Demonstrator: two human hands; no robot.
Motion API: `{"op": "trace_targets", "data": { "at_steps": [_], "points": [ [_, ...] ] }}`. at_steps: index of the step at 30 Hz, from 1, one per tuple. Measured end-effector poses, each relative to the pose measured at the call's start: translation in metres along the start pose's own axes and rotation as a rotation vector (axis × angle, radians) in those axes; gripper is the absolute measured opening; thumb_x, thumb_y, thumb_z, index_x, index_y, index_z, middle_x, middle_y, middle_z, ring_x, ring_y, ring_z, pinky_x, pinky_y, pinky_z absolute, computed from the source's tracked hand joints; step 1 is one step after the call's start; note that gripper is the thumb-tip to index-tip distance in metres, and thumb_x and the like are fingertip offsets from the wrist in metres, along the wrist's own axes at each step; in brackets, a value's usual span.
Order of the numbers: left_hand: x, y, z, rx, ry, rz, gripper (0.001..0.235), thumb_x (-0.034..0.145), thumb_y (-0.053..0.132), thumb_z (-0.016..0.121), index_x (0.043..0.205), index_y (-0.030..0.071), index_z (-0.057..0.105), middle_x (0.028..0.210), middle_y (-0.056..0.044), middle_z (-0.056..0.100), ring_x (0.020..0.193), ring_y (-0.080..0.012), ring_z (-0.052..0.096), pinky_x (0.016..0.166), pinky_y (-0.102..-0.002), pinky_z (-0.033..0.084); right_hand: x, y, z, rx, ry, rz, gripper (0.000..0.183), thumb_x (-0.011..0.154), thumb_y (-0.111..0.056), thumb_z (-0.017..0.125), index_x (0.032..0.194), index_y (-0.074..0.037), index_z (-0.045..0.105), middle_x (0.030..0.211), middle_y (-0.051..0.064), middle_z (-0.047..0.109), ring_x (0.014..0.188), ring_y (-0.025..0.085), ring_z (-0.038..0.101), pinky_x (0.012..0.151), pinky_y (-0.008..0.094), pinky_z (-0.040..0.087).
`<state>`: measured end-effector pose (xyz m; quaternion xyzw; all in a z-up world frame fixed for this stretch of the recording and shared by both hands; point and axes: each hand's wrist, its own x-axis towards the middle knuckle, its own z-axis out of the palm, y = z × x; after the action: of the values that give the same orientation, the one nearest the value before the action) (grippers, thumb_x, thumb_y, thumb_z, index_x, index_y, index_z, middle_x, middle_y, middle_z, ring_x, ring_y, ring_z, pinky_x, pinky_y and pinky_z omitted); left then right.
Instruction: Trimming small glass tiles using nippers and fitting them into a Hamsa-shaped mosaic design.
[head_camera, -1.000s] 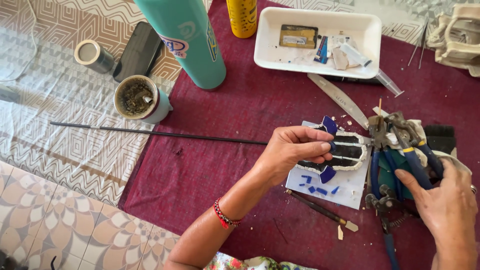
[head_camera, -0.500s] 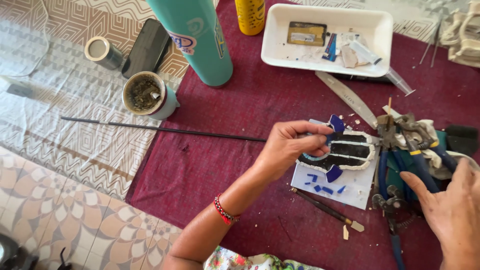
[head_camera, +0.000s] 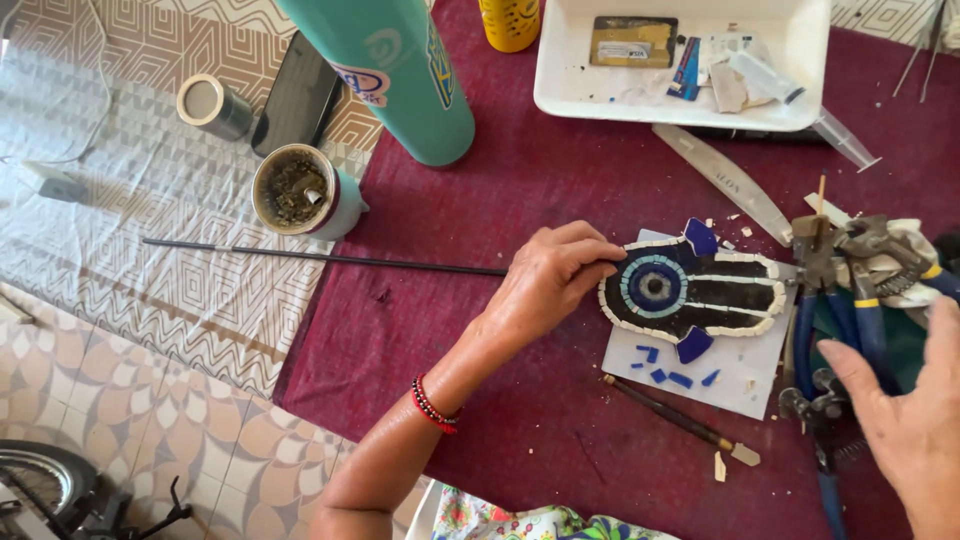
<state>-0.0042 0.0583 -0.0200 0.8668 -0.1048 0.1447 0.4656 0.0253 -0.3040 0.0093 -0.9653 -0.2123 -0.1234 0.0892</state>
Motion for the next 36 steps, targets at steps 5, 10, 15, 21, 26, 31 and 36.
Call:
{"op": "trace_targets", "data": {
  "at_steps": [5, 10, 15, 21, 26, 31, 36],
  "points": [
    [-0.005, -0.013, 0.01, 0.077, 0.007, -0.032, 0.013, 0.099, 0.017, 0.072, 0.111, 0.022, 0.075, 0.104, 0.002, 0.064, 0.097, -0.0205, 0.062, 0.088, -0.043, 0.041, 0.013, -0.028, -0.007, 0.019, -0.02, -0.118, 0.077, 0.087, -0.033, 0.081, 0.143, 0.018, 0.069, 0.158, 0.038, 0.057, 0.143, 0.049, 0.058, 0.12, 0.054, 0.051],
    [0.0, -0.015, 0.01, -0.058, 0.015, -0.023, 0.012, 0.096, 0.013, 0.075, 0.107, 0.017, 0.077, 0.099, -0.001, 0.065, 0.092, -0.0213, 0.064, 0.082, -0.039, 0.05, 0.02, -0.055, -0.013, -0.202, -0.079, -0.21, 0.078, 0.083, -0.057, 0.072, 0.14, -0.004, 0.075, 0.156, 0.017, 0.067, 0.129, 0.028, 0.07, 0.095, 0.033, 0.068],
    [0.002, -0.013, 0.01, -0.021, 0.032, -0.06, 0.015, 0.096, 0.012, 0.075, 0.11, 0.016, 0.078, 0.096, -0.001, 0.066, 0.088, -0.0202, 0.063, 0.079, -0.038, 0.048, 0.022, -0.054, -0.001, -0.223, -0.051, -0.288, 0.066, 0.086, -0.053, 0.075, 0.138, -0.011, 0.075, 0.153, 0.006, 0.067, 0.13, 0.022, 0.07, 0.104, 0.031, 0.062],
    [-0.003, -0.004, 0.012, 0.154, 0.009, -0.097, 0.02, 0.095, 0.016, 0.075, 0.115, 0.021, 0.077, 0.1, 0.001, 0.065, 0.091, -0.0216, 0.062, 0.084, -0.043, 0.042, 0.034, -0.071, -0.003, -0.107, 0.011, -0.33, 0.057, 0.089, -0.044, 0.081, 0.129, -0.005, 0.077, 0.144, 0.012, 0.071, 0.122, 0.027, 0.073, 0.104, 0.034, 0.06],
    [0.002, 0.017, 0.005, 0.179, 0.018, -0.204, 0.019, 0.093, 0.019, 0.071, 0.112, 0.015, 0.073, 0.1, 0.001, 0.074, 0.09, -0.0233, 0.066, 0.086, -0.041, 0.044, 0.041, -0.086, -0.007, -0.068, 0.025, -0.365, 0.049, 0.089, -0.041, 0.084, 0.122, -0.005, 0.079, 0.138, 0.01, 0.073, 0.113, 0.024, 0.074, 0.094, 0.031, 0.061],
    [-0.004, 0.02, 0.011, 0.258, 0.063, -0.189, 0.01, 0.09, 0.016, 0.074, 0.098, 0.011, 0.076, 0.102, -0.002, 0.077, 0.088, -0.0229, 0.07, 0.082, -0.041, 0.045, 0.048, -0.106, -0.011, 0.071, 0.031, -0.416, 0.042, 0.09, -0.03, 0.085, 0.121, -0.002, 0.077, 0.132, 0.014, 0.073, 0.11, 0.027, 0.072, 0.1, 0.036, 0.059],
    [-0.004, 0.025, 0.016, 0.327, 0.114, -0.165, 0.007, 0.091, 0.015, 0.07, 0.094, 0.011, 0.074, 0.099, -0.001, 0.074, 0.085, -0.0237, 0.065, 0.081, -0.041, 0.043, 0.048, -0.118, -0.008, 0.154, 0.025, -0.47, 0.031, 0.093, -0.027, 0.081, 0.112, -0.004, 0.075, 0.126, 0.012, 0.073, 0.101, 0.028, 0.073, 0.089, 0.036, 0.058]
  ]
}}
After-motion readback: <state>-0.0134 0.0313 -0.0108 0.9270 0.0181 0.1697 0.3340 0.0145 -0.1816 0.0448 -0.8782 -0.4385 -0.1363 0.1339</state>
